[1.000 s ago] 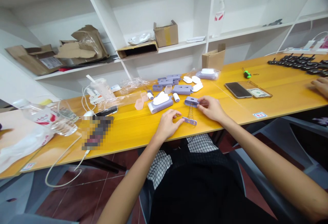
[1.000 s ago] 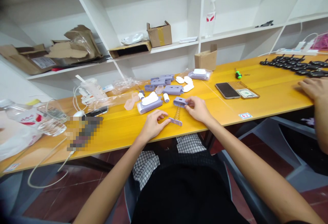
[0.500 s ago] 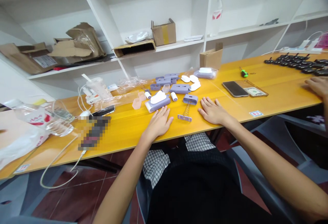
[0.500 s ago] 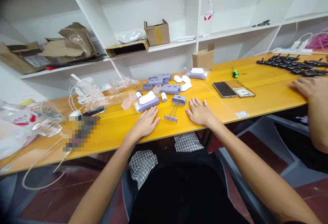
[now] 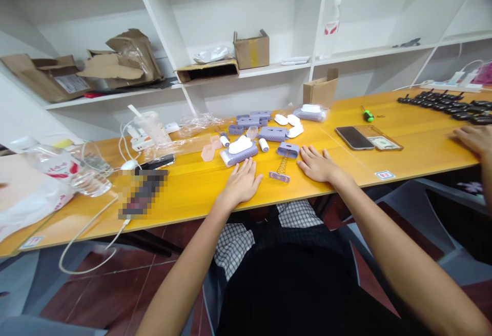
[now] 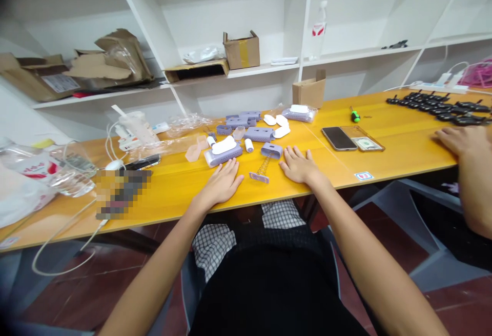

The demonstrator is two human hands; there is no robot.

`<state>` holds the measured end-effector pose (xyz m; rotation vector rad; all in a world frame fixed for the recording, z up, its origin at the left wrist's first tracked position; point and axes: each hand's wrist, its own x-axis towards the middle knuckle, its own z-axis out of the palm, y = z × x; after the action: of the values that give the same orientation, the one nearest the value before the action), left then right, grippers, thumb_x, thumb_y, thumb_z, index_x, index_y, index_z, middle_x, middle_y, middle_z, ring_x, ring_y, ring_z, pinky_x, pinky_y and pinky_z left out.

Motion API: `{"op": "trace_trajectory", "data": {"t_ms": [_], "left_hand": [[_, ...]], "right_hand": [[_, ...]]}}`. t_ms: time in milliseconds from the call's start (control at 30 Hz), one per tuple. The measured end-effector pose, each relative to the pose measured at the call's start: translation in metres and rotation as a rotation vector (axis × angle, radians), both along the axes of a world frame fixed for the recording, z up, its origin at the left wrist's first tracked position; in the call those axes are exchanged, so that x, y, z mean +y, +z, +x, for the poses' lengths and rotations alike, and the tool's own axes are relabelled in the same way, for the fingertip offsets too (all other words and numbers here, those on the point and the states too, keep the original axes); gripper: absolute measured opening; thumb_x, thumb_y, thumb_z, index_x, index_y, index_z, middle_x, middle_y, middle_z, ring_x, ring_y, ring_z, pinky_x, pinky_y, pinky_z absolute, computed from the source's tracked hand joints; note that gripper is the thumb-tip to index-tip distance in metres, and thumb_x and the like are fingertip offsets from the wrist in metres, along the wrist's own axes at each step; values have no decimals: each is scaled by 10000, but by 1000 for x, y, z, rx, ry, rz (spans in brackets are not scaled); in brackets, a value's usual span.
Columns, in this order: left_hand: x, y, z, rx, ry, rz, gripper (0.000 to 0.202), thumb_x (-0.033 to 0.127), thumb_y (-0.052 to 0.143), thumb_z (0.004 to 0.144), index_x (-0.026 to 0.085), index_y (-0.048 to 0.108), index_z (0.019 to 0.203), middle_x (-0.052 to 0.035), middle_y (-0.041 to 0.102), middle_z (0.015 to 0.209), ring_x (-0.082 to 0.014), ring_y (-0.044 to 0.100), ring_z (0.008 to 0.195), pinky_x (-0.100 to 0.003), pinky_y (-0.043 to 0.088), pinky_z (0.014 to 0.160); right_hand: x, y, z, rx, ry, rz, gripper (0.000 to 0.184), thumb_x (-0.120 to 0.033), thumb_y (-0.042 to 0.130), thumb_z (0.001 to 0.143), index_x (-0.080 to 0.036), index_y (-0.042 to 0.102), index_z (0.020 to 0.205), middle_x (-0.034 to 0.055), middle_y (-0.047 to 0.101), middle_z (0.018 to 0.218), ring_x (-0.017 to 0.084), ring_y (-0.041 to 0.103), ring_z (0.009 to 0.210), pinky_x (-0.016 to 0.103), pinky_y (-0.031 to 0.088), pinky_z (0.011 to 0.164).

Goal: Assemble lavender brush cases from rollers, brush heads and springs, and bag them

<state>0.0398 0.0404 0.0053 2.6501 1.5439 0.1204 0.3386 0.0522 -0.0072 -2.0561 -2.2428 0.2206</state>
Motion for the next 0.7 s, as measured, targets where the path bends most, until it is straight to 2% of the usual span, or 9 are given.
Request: {"op": "trace_trajectory", "data": {"t_ms": [67,133,200,233,300,367,467,567,700], "left_hand": [[-1,2,-1,-58,-25,42,624,449,319,1070,94,457,1564,-187,389,1676,-328,319,1588,-531,238,1304],[-1,7,-2,-155,-26,153,514,395,402,1045,126,609,1430,-178,506,1599,-335,438,1511,-518,319,1264],[0,12,-5,-265,20,304,406,339,472,1014,163,689,1308,-160,543,1553,-333,484,1456,-509,359,1234],[2,15,-8,-304,56,364,380,320,504,997,176,692,1294,-155,516,1572,-340,462,1467,-516,351,1236],[5,19,-16,-325,129,397,436,310,570,963,178,632,1374,-165,393,1659,-372,359,1534,-551,296,1260],[10,20,-27,-276,184,307,591,325,614,940,169,508,1500,-191,290,1711,-407,267,1580,-595,243,1271],[15,22,-42,-240,213,181,698,371,596,964,196,356,1595,-201,366,1677,-412,314,1562,-651,214,1258],[17,25,-48,-326,219,245,702,393,597,971,209,334,1595,-189,469,1606,-392,394,1511,-631,251,1250],[19,26,-48,-407,260,343,790,457,686,911,181,358,1574,-213,405,1620,-406,331,1528,-578,294,1249]], "right_hand": [[5,-3,0,39,-2,63,712,-484,220,1055,-148,249,1682,136,248,1743,369,210,1617,711,144,1264],[7,-7,1,86,10,143,709,-464,268,1055,-174,190,1697,140,305,1724,394,275,1592,745,183,1235],[4,-8,2,123,56,215,699,-445,320,1054,-259,149,1706,102,337,1717,416,342,1558,770,226,1200],[2,-8,2,135,88,242,681,-429,344,1053,-316,166,1700,71,348,1715,422,373,1540,776,249,1181],[-2,-6,2,153,150,285,639,-374,392,1042,-398,264,1667,28,399,1693,417,435,1500,759,303,1149],[-5,-3,1,181,186,320,615,-324,460,1009,-399,391,1616,37,509,1626,400,510,1439,705,371,1115],[-4,-1,0,244,182,378,569,-319,569,952,-335,539,1520,80,668,1460,376,603,1324,602,451,1059],[1,-4,4,314,106,434,470,-341,623,926,-257,645,1388,107,755,1268,344,686,1155,504,514,970],[7,-9,9,391,42,465,344,-340,653,923,-228,716,1242,94,789,1136,310,725,984,457,544,901]]}}
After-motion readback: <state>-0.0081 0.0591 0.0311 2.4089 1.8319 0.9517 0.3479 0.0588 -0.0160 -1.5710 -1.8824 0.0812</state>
